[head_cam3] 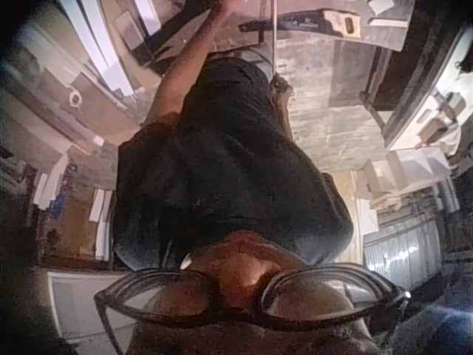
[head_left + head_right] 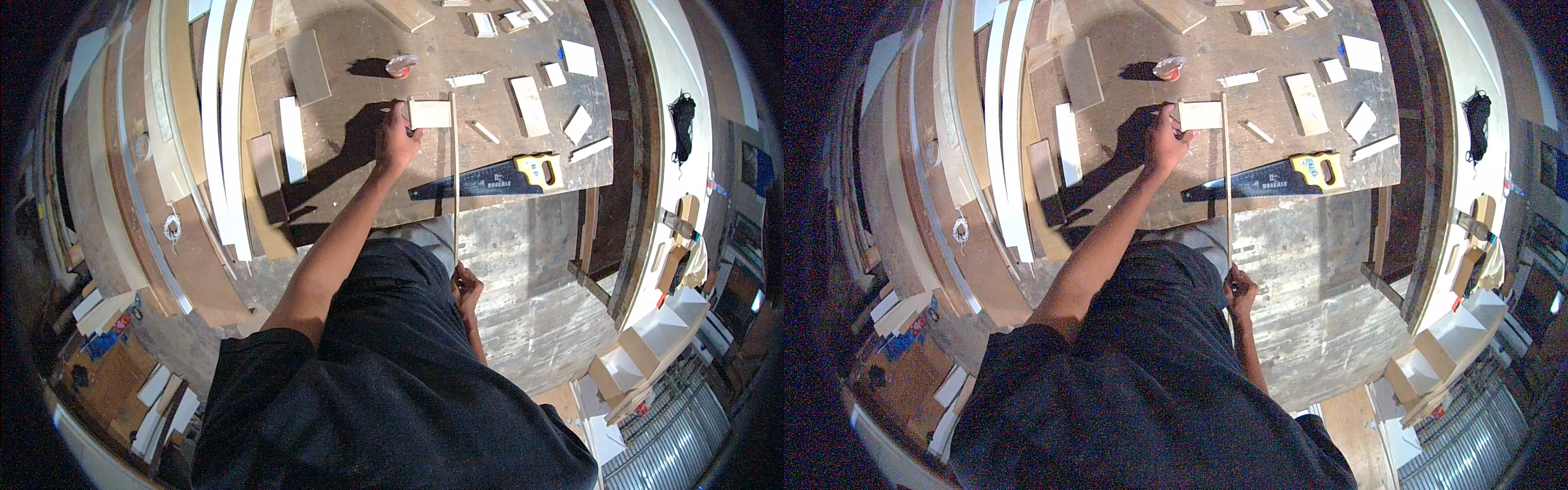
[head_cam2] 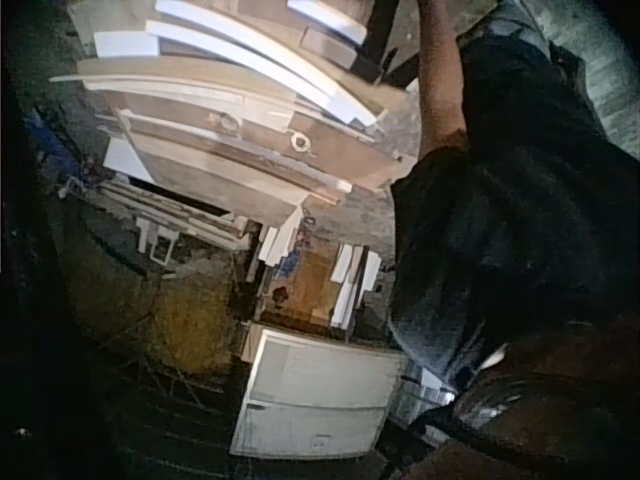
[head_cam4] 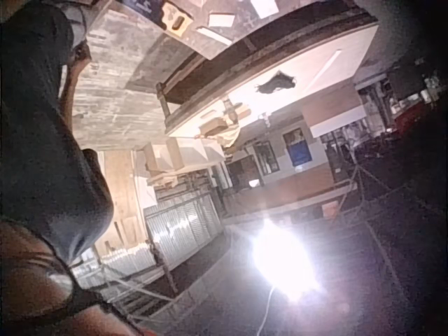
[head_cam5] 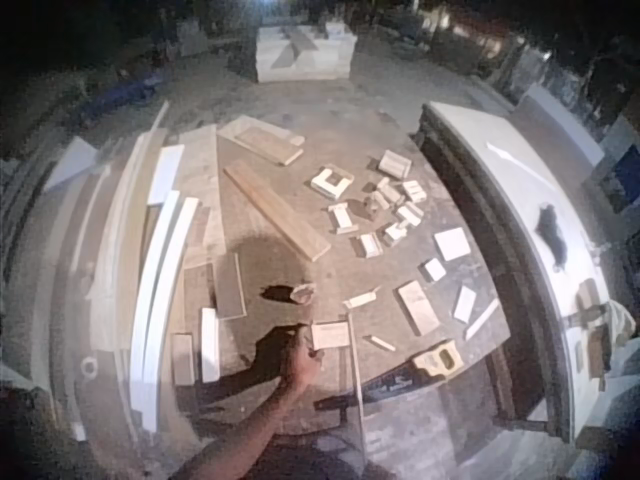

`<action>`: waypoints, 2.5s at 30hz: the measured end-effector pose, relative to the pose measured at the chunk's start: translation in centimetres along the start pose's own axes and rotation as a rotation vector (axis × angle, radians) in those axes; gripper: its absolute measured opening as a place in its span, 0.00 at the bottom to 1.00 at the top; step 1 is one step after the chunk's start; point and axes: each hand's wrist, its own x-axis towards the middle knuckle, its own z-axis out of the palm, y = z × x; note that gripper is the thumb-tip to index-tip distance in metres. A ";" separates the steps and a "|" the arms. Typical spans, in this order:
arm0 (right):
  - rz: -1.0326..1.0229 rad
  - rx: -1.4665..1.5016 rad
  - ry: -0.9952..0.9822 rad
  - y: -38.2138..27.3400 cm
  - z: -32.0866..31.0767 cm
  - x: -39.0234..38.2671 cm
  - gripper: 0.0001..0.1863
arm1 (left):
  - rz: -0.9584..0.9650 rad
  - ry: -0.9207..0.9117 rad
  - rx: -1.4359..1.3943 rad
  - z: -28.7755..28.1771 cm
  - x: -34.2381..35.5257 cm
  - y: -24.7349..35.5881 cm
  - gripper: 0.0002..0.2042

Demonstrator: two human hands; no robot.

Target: The person joins small wooden pieces together, uses a saw to cut a thin strip of wood, and applies wood glue to the surfaces to assemble a small structure.

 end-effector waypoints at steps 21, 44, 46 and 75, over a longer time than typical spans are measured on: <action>-0.039 0.078 -0.024 -1.2 0.1 -0.4 0.10 | -0.029 -0.055 -0.044 -0.4 0.1 0.4 0.31; -0.003 0.020 -0.027 -0.2 -0.3 -0.6 0.04 | -0.046 -0.032 -0.042 -0.2 0.2 0.4 0.31; -0.016 0.088 -0.020 -0.2 -0.1 -0.5 0.07 | -0.062 -0.042 -0.050 -0.3 0.2 0.3 0.31; 0.061 0.075 0.069 -0.7 -1.1 -0.8 0.11 | -0.068 -0.157 -0.362 -1.0 -3.5 3.1 0.08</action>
